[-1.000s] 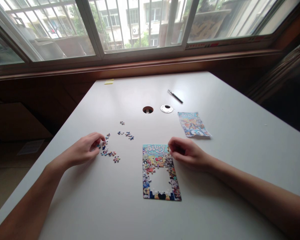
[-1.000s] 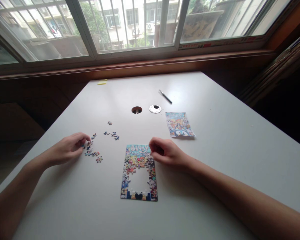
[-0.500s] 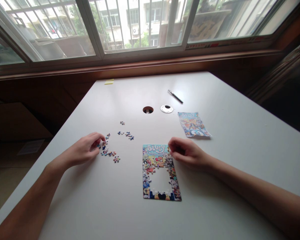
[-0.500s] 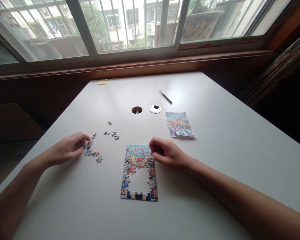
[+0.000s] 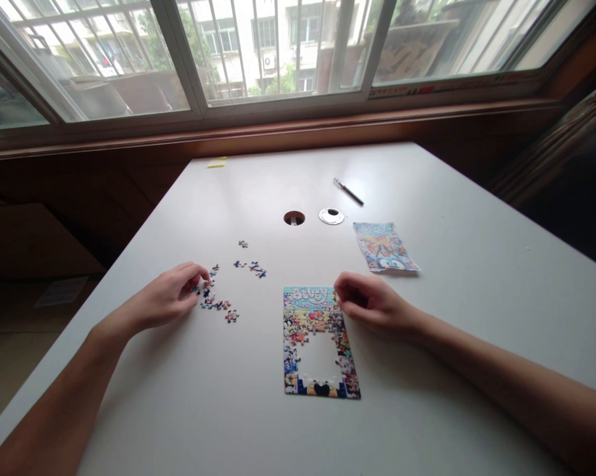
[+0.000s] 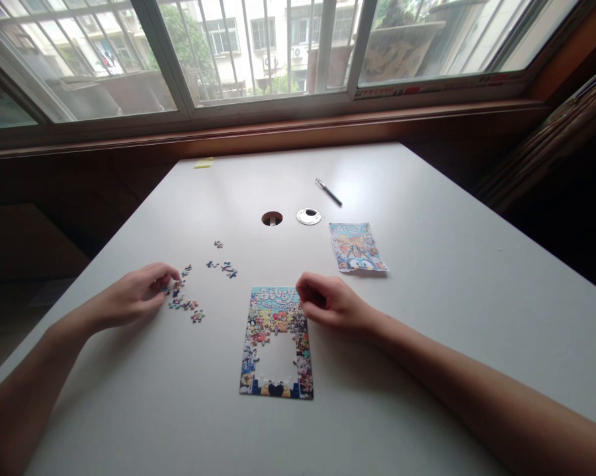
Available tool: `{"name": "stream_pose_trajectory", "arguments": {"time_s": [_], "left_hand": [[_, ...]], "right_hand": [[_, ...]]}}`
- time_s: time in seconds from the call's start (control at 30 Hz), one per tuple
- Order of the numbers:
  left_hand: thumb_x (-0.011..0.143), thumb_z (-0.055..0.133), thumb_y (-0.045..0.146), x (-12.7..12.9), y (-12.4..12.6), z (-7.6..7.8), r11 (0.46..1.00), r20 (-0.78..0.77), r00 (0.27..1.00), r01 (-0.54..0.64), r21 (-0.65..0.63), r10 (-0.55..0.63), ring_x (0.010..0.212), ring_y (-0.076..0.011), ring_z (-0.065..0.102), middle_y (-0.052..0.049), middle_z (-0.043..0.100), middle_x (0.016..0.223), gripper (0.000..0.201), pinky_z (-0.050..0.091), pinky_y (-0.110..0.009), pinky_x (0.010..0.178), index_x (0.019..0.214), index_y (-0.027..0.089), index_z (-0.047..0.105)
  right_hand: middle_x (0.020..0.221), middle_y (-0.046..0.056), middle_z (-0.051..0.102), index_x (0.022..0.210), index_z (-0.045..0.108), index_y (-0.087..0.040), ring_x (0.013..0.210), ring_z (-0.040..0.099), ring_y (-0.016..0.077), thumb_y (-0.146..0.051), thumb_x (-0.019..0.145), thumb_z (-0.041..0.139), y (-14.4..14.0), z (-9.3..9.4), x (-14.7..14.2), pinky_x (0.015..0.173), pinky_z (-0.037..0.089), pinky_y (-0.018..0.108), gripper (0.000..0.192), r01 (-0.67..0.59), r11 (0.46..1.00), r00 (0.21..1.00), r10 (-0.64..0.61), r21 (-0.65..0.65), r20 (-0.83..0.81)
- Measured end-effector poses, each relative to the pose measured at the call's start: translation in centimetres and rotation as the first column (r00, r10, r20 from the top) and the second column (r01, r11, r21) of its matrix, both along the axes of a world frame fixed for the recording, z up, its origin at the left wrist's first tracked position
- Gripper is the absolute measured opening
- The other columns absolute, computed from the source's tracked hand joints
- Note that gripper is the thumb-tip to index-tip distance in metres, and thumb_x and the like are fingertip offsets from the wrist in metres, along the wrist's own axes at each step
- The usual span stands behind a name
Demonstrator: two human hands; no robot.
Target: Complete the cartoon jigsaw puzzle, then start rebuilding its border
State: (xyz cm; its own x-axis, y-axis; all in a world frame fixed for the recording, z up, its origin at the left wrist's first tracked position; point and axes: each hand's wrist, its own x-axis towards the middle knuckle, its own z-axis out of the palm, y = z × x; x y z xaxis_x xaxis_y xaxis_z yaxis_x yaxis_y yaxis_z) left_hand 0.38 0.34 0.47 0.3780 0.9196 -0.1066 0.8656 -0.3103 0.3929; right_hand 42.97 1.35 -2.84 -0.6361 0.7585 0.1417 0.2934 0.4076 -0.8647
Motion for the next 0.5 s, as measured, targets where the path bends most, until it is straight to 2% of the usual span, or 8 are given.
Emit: {"name": "stream_pose_trajectory", "arguments": {"time_s": [0.5], "left_hand": [[0.078,0.050,0.018,0.10,0.05,-0.07,1.000,0.006,1.000,0.010,0.015,-0.010,0.074,-0.0156,0.055,-0.002,0.058,0.092,0.030,0.046,-0.024,0.067,0.106,0.021,0.057]], "right_hand": [[0.069,-0.005,0.041,0.080,0.046,-0.020,0.061,0.033,0.0101,-0.010,0.081,0.053,0.05,-0.07,-0.10,0.055,0.030,0.025,0.012,0.000,1.000,1.000,0.001,0.005,-0.003]]}}
